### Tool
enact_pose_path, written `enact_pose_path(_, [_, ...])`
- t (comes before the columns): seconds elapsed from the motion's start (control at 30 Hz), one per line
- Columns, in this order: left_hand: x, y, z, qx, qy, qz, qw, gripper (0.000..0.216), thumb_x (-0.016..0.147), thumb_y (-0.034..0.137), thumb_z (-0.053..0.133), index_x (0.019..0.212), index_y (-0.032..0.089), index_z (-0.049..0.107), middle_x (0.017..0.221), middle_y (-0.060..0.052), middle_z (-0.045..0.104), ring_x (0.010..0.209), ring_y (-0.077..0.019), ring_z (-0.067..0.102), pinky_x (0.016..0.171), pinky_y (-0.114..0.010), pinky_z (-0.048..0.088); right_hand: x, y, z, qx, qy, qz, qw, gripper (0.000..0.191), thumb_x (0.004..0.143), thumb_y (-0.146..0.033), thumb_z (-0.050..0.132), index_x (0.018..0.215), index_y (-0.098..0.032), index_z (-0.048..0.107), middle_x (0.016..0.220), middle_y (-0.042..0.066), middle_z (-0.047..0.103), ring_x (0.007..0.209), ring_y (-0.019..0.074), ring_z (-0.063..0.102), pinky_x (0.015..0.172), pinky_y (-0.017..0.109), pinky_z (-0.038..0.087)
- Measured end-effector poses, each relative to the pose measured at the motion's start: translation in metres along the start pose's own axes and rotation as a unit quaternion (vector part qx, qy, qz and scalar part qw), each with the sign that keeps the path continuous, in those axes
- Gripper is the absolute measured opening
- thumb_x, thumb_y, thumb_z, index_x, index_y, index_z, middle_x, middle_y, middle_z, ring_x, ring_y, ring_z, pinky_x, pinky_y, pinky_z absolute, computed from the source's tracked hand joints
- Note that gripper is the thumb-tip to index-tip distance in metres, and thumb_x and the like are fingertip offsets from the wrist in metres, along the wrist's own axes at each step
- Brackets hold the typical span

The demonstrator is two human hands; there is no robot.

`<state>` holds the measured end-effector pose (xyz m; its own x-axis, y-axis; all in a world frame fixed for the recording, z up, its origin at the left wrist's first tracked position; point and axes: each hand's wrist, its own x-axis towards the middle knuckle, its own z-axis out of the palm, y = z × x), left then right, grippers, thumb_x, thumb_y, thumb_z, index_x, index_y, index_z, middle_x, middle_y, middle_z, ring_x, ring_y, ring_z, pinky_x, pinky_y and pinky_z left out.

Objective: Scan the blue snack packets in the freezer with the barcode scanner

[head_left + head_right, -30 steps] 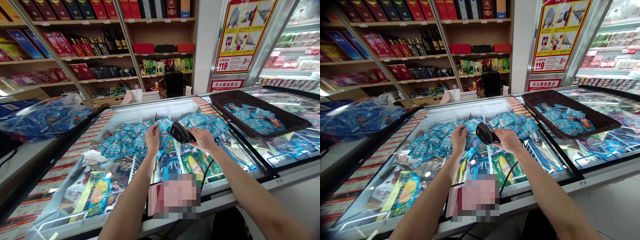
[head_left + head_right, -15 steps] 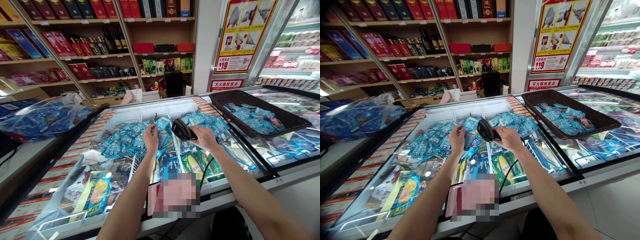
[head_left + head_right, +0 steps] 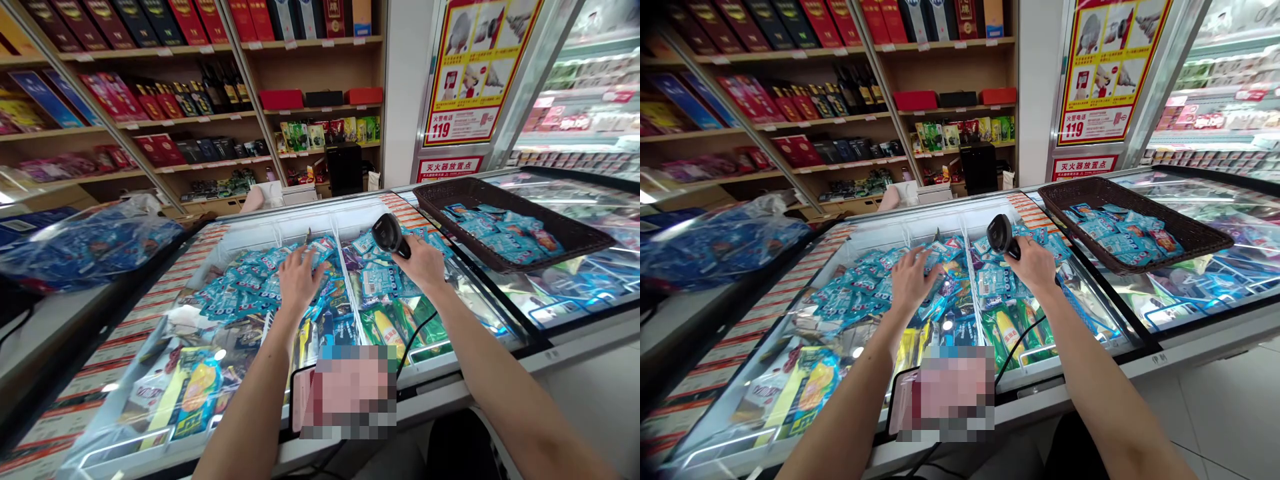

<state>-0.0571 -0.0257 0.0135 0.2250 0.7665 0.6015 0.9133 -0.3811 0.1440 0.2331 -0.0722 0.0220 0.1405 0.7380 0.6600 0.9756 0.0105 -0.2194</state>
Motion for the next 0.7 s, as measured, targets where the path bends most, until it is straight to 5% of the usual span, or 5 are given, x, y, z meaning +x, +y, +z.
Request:
enact_pose_path(0.13, [-0.007, 0.01, 0.017, -0.012, -0.096, 0.117, 0.988, 0.047, 0.087, 0.049, 0.048, 0.13, 0.031, 0.053, 0.139, -0.008, 0.051, 0.131, -0.0297, 0.042, 0.109, -0.05, 0.025, -0.001, 0.0, 0.0, 0.004, -0.004, -0.006, 1.0, 0.035, 0.082, -0.044, 0.059, 0.108, -0.021, 0.061, 0.097, 0.007, 0.068, 0.081, 0.0239, 0.063, 0.06, 0.03, 0.037])
enact_pose_path(0.7, [-0.008, -0.008, 0.016, 0.077, -0.074, 0.065, 0.992, 0.042, 0.086, 0.014, 0.035, 0.116, 0.025, 0.063, 0.115, -0.011, 0.065, 0.108, -0.0269, 0.056, 0.103, -0.048, 0.029, -0.002, 0.0, 0.0, 0.015, -0.002, -0.016, 1.0, 0.035, 0.081, -0.042, 0.06, 0.108, -0.021, 0.061, 0.096, 0.006, 0.069, 0.082, 0.0235, 0.063, 0.062, 0.03, 0.039])
